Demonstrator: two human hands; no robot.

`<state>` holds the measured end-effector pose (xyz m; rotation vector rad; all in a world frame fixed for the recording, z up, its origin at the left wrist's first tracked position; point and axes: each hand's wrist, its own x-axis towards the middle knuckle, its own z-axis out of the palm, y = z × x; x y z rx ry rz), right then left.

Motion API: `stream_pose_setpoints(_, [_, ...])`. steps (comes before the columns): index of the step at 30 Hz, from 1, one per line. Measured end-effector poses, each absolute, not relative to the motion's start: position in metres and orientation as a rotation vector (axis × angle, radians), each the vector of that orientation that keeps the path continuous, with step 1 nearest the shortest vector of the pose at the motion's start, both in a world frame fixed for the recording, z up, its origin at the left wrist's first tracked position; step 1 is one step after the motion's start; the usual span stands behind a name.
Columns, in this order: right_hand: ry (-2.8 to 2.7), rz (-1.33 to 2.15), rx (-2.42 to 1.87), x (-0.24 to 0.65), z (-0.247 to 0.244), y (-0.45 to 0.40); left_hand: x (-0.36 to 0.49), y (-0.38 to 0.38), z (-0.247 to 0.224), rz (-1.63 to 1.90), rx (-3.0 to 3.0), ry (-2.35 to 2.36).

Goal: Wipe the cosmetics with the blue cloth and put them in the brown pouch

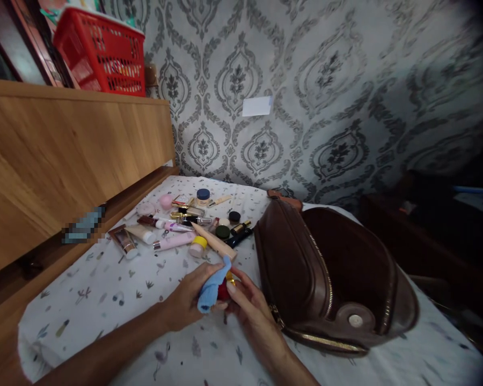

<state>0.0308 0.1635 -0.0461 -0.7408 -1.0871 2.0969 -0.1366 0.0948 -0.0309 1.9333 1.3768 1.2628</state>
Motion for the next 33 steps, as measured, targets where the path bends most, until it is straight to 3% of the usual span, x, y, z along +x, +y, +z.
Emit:
stream_pose_setpoints(21, [-0.880, 2.289, -0.658, 0.032, -0.044, 0.172, -0.148, 0.098, -0.059, 1.290, 2.607, 1.401])
stream_pose_setpoints(33, [-0.717, 2.368, -0.562, 0.033, -0.041, 0.174, -0.135, 0.095, -0.038, 1.447, 2.144, 1.477])
